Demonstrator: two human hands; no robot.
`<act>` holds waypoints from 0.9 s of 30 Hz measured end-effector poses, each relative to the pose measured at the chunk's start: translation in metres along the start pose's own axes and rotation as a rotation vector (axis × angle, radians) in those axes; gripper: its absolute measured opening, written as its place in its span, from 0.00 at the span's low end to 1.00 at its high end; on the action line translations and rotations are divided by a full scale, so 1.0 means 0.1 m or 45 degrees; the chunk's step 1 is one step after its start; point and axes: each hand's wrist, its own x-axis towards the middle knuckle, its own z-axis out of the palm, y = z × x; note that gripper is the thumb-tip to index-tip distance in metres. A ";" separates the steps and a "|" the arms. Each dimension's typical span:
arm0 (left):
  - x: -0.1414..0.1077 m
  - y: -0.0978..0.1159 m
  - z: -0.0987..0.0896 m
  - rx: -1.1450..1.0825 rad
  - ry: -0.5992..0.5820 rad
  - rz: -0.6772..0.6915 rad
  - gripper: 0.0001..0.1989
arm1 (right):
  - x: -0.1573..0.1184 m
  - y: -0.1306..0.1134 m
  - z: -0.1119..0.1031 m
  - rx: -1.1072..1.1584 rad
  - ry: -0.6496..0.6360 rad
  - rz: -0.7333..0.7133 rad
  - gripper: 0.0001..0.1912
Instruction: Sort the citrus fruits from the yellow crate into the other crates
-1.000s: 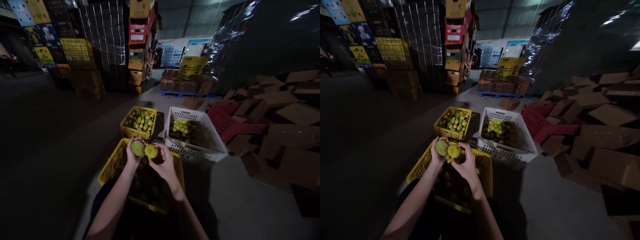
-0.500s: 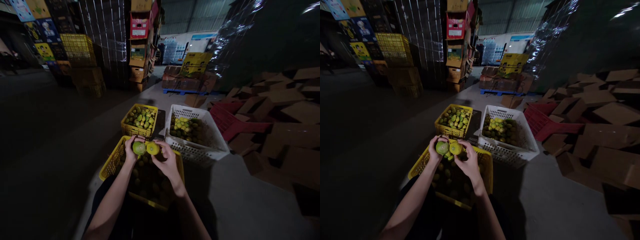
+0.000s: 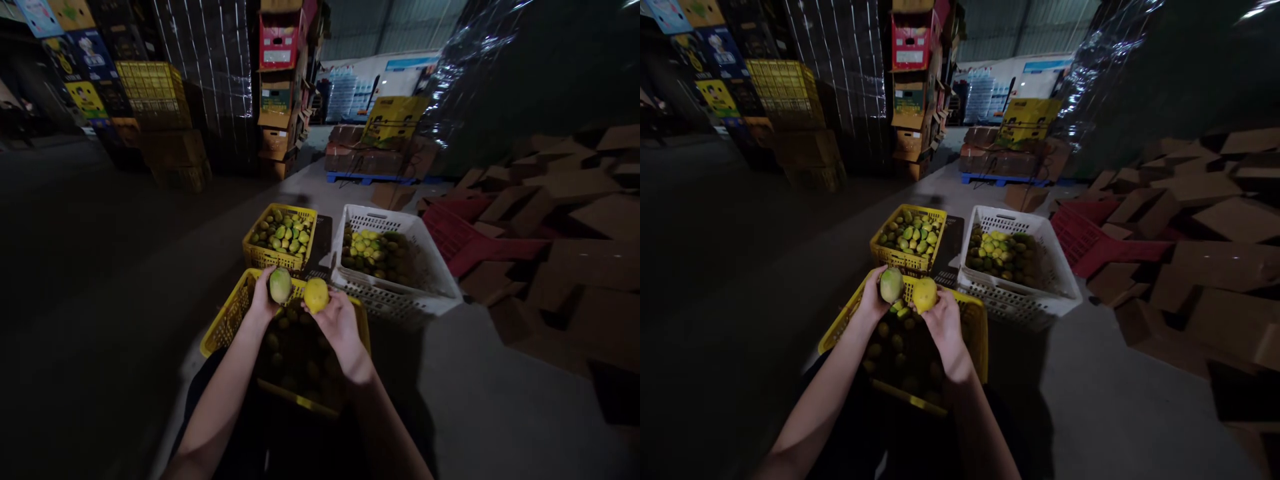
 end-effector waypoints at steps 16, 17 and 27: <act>0.02 -0.11 -0.11 -0.082 -0.047 -0.308 0.14 | 0.02 0.06 0.02 0.561 0.243 0.499 0.12; 0.02 -0.11 -0.11 -0.092 -0.089 -0.307 0.16 | 0.04 0.07 0.02 0.551 0.213 0.521 0.11; 0.00 -0.07 -0.06 -0.320 -0.218 -0.052 0.17 | 0.03 0.01 0.13 0.494 0.149 0.453 0.12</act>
